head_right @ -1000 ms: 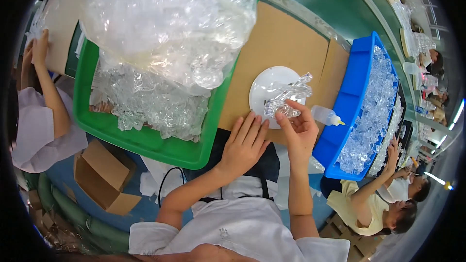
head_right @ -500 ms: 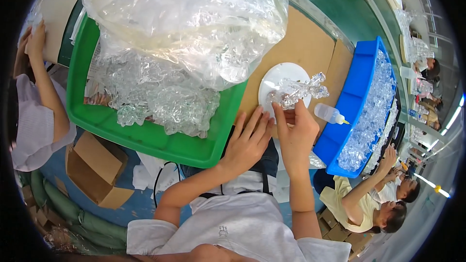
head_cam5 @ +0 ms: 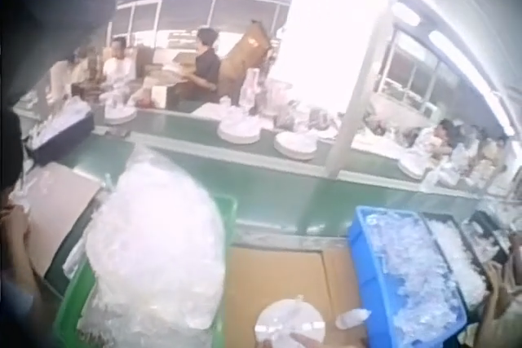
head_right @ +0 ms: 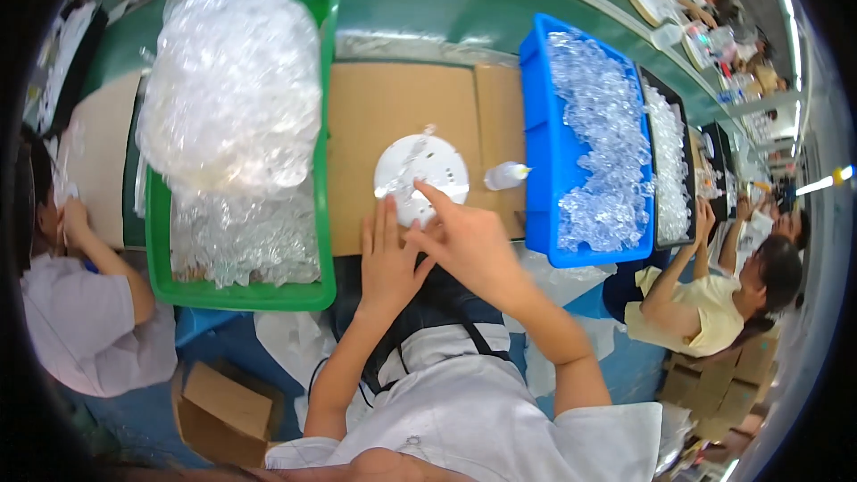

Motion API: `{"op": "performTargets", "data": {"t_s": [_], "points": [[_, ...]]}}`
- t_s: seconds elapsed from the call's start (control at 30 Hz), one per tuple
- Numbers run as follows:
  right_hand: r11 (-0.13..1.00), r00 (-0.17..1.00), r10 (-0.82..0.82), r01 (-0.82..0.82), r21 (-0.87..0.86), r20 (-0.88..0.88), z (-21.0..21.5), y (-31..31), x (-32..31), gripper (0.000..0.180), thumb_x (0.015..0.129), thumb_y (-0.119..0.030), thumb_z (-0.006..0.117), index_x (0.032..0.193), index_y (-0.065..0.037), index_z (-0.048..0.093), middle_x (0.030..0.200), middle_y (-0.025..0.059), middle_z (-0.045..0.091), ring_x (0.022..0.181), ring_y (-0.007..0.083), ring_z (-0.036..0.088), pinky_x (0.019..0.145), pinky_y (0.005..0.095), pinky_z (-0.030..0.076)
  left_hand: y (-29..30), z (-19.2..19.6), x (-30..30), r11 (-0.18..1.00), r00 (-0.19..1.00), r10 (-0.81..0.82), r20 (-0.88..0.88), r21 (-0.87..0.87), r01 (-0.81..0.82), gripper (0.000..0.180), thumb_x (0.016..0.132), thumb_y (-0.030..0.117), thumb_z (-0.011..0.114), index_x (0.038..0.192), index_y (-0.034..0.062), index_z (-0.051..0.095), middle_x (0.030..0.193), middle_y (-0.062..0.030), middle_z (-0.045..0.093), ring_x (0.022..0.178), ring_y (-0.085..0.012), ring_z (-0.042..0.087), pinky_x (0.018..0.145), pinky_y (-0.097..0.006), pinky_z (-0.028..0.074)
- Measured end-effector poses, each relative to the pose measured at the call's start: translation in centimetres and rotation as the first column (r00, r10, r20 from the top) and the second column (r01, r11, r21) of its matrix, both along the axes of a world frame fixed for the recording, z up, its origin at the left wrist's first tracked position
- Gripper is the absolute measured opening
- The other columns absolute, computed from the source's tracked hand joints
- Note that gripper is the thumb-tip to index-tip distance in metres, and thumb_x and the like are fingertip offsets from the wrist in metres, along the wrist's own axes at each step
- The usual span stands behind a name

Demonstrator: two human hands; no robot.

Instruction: Assembling decorative plastic cross fixtures onto light bases using adhesive.

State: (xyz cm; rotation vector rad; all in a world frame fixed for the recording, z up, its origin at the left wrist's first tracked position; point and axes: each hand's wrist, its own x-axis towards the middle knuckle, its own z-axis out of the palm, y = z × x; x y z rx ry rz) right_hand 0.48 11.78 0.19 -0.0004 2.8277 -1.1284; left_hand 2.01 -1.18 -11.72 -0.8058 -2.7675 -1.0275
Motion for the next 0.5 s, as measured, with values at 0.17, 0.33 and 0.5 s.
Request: {"op": "performTargets", "data": {"t_s": [0.17,0.33,0.5], "points": [[0.891,0.973,-0.152,0.211,0.403,-0.174,5.5,17.6,-1.8,0.028,0.074,-0.009,0.07,0.102,-0.011,0.067,0.077,0.007,0.066,0.068,0.0194,0.063,0.06,0.0286,0.049,-0.1,1.0,0.2,0.997,1.0,-0.003,-0.016,-0.083,0.002,0.052,0.081,0.039,0.065,0.116,0.0022,0.056,0.144,-0.0303,0.024,0.134,-0.0436,0.024,0.105,-0.059,0.021],[0.546,1.0,-0.006,-0.01,0.838,0.016,0.7,25.6,-3.0,0.019,0.074,-0.008,0.066,0.092,-0.01,0.069,0.096,0.0076,0.063,0.088,0.0232,0.062,0.07,0.0346,0.052,-0.2,1.5,0.0,0.989,0.999,-0.034,0.006,-0.146,0.035,0.051,0.082,0.036,0.065,0.119,0.0023,0.055,0.145,-0.0295,0.023,0.135,-0.0422,0.023,0.107,-0.058,0.02],[0.289,0.969,0.237,-0.133,0.948,0.064,-2.3,27.2,-2.3,0.009,0.073,-0.006,0.061,0.078,-0.009,0.069,0.093,0.0065,0.058,0.095,0.0264,0.057,0.068,0.0365,0.052,0.4,1.7,-0.7,0.971,1.0,0.006,-0.03,-0.24,-0.013,0.051,0.082,0.039,0.063,0.118,0.0036,0.057,0.144,-0.0307,0.024,0.135,-0.0421,0.024,0.105,-0.06,0.021]]}}
